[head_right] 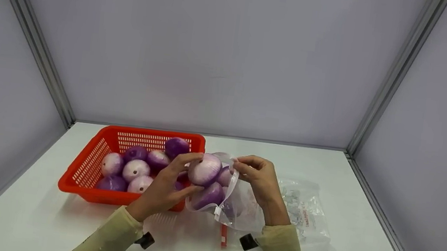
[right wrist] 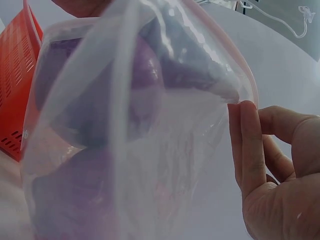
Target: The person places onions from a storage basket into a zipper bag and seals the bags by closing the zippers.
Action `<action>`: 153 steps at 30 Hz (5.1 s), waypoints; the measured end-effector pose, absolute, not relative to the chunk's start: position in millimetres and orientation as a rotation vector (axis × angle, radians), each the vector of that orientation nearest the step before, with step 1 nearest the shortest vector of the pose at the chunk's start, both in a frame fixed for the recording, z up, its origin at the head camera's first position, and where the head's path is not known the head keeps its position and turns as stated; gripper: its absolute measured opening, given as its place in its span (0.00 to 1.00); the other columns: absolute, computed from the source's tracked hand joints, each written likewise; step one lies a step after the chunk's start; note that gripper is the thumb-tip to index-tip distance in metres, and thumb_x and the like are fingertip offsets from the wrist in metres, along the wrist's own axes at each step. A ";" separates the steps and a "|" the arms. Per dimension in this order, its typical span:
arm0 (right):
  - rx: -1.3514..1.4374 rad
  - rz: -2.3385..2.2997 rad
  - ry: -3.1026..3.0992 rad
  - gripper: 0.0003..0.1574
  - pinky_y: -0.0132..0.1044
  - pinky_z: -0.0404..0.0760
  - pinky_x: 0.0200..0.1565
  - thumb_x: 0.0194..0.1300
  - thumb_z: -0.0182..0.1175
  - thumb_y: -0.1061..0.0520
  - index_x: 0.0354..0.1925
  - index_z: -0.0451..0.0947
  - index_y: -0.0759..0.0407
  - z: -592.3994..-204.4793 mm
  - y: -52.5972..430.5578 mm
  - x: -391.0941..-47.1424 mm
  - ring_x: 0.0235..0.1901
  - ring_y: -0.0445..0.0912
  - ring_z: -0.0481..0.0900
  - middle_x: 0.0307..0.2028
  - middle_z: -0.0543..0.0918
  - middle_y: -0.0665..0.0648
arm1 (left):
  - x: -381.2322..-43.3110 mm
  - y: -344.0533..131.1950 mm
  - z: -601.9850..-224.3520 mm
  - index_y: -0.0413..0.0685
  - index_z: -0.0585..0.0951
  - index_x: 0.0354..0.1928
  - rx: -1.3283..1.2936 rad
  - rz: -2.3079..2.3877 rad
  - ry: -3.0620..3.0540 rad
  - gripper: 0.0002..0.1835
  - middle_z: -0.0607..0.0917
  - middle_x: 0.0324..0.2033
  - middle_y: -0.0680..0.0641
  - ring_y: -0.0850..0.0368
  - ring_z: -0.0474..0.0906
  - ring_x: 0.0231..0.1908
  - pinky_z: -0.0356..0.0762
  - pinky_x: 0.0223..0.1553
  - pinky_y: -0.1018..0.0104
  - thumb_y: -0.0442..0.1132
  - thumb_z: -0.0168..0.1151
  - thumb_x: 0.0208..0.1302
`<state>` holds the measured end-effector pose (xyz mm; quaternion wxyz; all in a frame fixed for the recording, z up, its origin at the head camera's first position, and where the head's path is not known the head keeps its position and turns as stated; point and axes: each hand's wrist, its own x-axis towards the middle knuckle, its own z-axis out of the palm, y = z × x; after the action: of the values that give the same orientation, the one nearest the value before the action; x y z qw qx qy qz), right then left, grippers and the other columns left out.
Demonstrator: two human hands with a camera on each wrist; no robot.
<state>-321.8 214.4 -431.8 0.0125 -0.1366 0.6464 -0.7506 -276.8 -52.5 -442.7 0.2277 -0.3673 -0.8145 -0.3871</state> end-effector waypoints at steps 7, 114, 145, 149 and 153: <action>-0.420 -2.350 2.002 0.13 0.35 0.85 0.42 0.70 0.62 0.69 0.35 0.88 0.53 -433.6 215.3 -320.7 0.34 0.42 0.85 0.34 0.87 0.50 | -277.3 -48.2 -443.6 0.57 0.72 0.72 -0.991 -1.069 -2.274 0.34 0.73 0.69 0.49 0.53 0.74 0.69 0.73 0.69 0.61 0.45 0.72 0.66; -0.474 -2.368 2.032 0.14 0.35 0.85 0.41 0.69 0.62 0.70 0.36 0.89 0.54 -428.5 218.3 -313.2 0.33 0.42 0.85 0.34 0.87 0.51 | -315.1 -191.3 -471.9 0.39 0.62 0.78 -0.076 -0.846 -3.005 0.33 0.67 0.74 0.30 0.25 0.63 0.72 0.60 0.73 0.30 0.41 0.56 0.76; -0.516 -2.330 2.033 0.17 0.36 0.85 0.44 0.70 0.62 0.68 0.35 0.89 0.49 -431.5 216.4 -318.6 0.34 0.41 0.85 0.34 0.87 0.48 | -321.3 -189.6 -473.9 0.39 0.69 0.73 -0.200 -0.837 -2.987 0.25 0.68 0.70 0.26 0.28 0.73 0.66 0.69 0.68 0.32 0.37 0.53 0.78; -0.514 -2.329 2.036 0.16 0.37 0.85 0.44 0.70 0.62 0.69 0.35 0.89 0.49 -430.9 216.4 -318.3 0.35 0.41 0.85 0.35 0.87 0.48 | -320.5 -189.9 -472.5 0.41 0.69 0.74 -0.182 -0.807 -3.018 0.25 0.66 0.71 0.26 0.29 0.74 0.64 0.70 0.67 0.31 0.38 0.51 0.79; -0.504 -2.346 2.020 0.15 0.36 0.85 0.43 0.70 0.62 0.69 0.36 0.89 0.51 -430.8 216.7 -317.9 0.34 0.41 0.85 0.34 0.88 0.49 | -321.3 -188.3 -471.8 0.40 0.71 0.70 -0.189 -0.815 -2.998 0.22 0.74 0.65 0.28 0.31 0.75 0.63 0.70 0.67 0.34 0.36 0.52 0.78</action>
<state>-317.9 216.7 -430.8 0.0028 -0.1606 0.6440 -0.7480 -321.3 -188.3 -471.8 0.0147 -0.0608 -0.9631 -0.2617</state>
